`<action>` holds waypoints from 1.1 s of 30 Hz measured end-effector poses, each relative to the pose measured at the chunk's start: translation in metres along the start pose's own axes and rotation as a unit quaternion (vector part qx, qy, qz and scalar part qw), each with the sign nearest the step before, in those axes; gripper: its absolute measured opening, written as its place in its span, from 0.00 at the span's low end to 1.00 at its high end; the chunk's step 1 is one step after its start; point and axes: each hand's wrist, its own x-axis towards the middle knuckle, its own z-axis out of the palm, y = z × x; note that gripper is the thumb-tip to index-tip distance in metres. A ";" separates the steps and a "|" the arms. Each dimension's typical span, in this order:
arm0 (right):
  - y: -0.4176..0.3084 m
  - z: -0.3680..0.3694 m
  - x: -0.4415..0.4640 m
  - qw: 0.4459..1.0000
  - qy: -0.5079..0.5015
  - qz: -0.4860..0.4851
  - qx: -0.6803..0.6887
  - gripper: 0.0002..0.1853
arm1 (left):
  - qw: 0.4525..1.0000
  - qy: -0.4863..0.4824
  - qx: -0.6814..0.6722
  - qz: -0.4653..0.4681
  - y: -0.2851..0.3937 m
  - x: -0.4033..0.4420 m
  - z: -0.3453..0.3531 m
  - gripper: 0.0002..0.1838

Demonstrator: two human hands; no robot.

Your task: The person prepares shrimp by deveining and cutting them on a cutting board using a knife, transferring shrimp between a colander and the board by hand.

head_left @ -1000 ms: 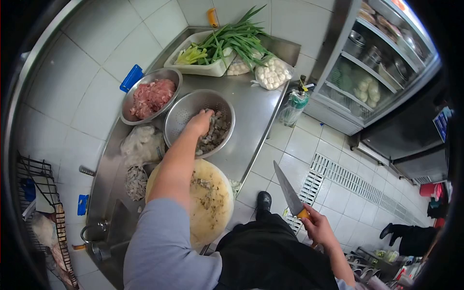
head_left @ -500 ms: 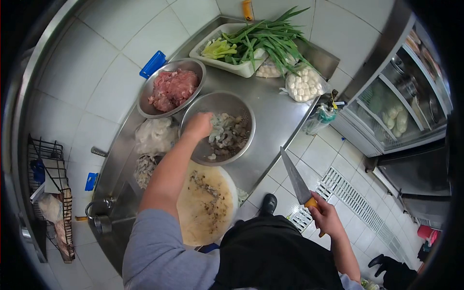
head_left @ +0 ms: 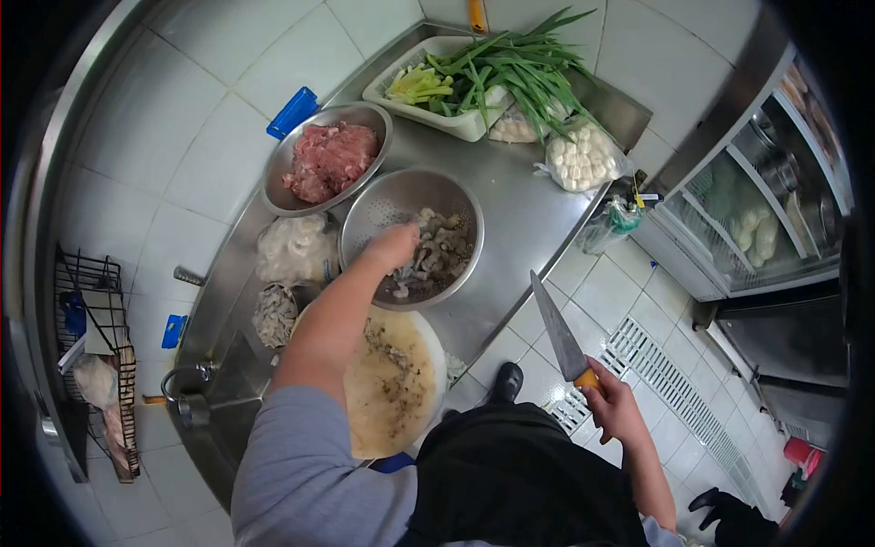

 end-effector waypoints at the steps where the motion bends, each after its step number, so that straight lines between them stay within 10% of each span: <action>1: 0.004 0.001 0.001 1.000 0.004 -0.019 0.002 0.29 | 0.999 0.015 -0.026 -0.029 0.005 -0.006 -0.012 0.14; 7: 0.003 0.002 -0.004 1.000 -0.003 0.010 0.009 0.29 | 0.975 0.199 -0.097 0.000 -0.001 0.003 -0.031 0.17; 15: -0.001 0.006 -0.006 1.000 0.004 -0.010 0.004 0.29 | 0.994 -0.048 0.004 0.099 0.034 0.005 -0.025 0.57; 28: -0.001 0.015 -0.012 0.999 0.004 -0.015 0.038 0.30 | 0.986 -0.025 0.131 0.102 0.035 0.002 0.039 0.31; 33: 0.008 0.018 -0.013 0.999 0.009 -0.027 0.022 0.30 | 0.988 -0.013 -0.153 0.015 0.017 -0.004 -0.005 0.24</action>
